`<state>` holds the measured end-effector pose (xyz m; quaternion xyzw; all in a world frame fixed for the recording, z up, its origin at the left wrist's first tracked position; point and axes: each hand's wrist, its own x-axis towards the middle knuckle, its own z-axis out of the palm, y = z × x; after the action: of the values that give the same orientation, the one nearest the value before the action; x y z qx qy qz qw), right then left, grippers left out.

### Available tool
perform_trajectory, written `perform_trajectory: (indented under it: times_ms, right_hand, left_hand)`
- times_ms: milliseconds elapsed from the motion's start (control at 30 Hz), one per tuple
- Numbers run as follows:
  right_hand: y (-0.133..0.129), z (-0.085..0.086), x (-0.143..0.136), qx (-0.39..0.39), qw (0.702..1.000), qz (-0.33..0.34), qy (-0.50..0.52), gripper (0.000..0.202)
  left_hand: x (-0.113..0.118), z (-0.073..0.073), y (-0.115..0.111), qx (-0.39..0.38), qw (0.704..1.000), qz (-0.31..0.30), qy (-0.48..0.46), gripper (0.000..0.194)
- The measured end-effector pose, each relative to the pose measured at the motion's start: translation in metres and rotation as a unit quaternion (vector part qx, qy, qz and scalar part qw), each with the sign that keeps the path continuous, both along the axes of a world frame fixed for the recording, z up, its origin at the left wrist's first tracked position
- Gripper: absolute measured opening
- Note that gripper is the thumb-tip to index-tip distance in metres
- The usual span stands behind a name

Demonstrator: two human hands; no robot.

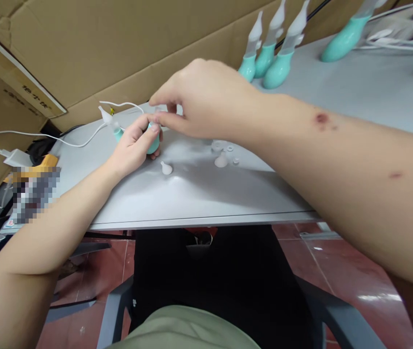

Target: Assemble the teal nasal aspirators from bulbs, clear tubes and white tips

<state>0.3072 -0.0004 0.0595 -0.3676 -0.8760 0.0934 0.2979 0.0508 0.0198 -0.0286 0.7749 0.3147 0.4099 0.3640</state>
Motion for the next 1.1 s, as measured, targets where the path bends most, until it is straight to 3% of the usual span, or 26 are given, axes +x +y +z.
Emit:
perform_trajectory:
  times_ms: [67, 100, 233, 367, 500, 567, 633, 767, 933, 1100]
  right_hand:
    - [-0.006, 0.005, 0.001, 0.048, 0.998, -0.046, 0.010, 0.020]
    - [-0.008, 0.006, 0.001, 0.045, 0.998, -0.031, 0.013, 0.022]
    - [-0.009, -0.009, -0.006, -0.028, 0.989, 0.134, -0.048, 0.022]
    - [-0.004, -0.034, -0.018, -0.135, 0.967, 0.190, -0.105, 0.030]
    - [-0.003, -0.026, -0.016, -0.253, 0.956, 0.151, 0.011, 0.039]
    - [-0.005, -0.011, -0.010, -0.224, 0.962, 0.154, 0.034, 0.036]
    - [-0.008, 0.001, -0.005, -0.179, 0.966, 0.138, 0.123, 0.036]
    - [-0.008, 0.010, -0.006, -0.166, 0.930, 0.061, 0.321, 0.049]
    - [-0.003, 0.006, -0.009, -0.183, 0.936, 0.017, 0.300, 0.045]
    - [-0.003, 0.008, -0.005, -0.203, 0.944, 0.009, 0.261, 0.044]
  left_hand:
    - [-0.002, 0.001, 0.003, 0.005, 1.000, 0.004, 0.005, 0.080]
    - [-0.004, 0.002, 0.004, 0.008, 1.000, 0.006, 0.008, 0.079]
    - [-0.009, 0.005, 0.006, 0.045, 0.999, 0.013, 0.018, 0.071]
    - [-0.011, 0.007, 0.006, 0.071, 0.996, 0.031, 0.036, 0.066]
    - [-0.011, 0.008, 0.005, 0.075, 0.996, 0.024, 0.033, 0.053]
    - [-0.010, 0.008, 0.004, 0.065, 0.997, 0.019, 0.033, 0.049]
    - [-0.009, 0.009, 0.003, 0.045, 0.998, 0.022, 0.039, 0.045]
    - [-0.008, 0.010, -0.001, 0.029, 0.999, 0.017, 0.040, 0.035]
    - [-0.007, 0.012, -0.005, 0.064, 0.998, -0.017, 0.002, 0.041]
    - [-0.005, 0.010, -0.007, 0.069, 0.998, -0.007, 0.002, 0.058]
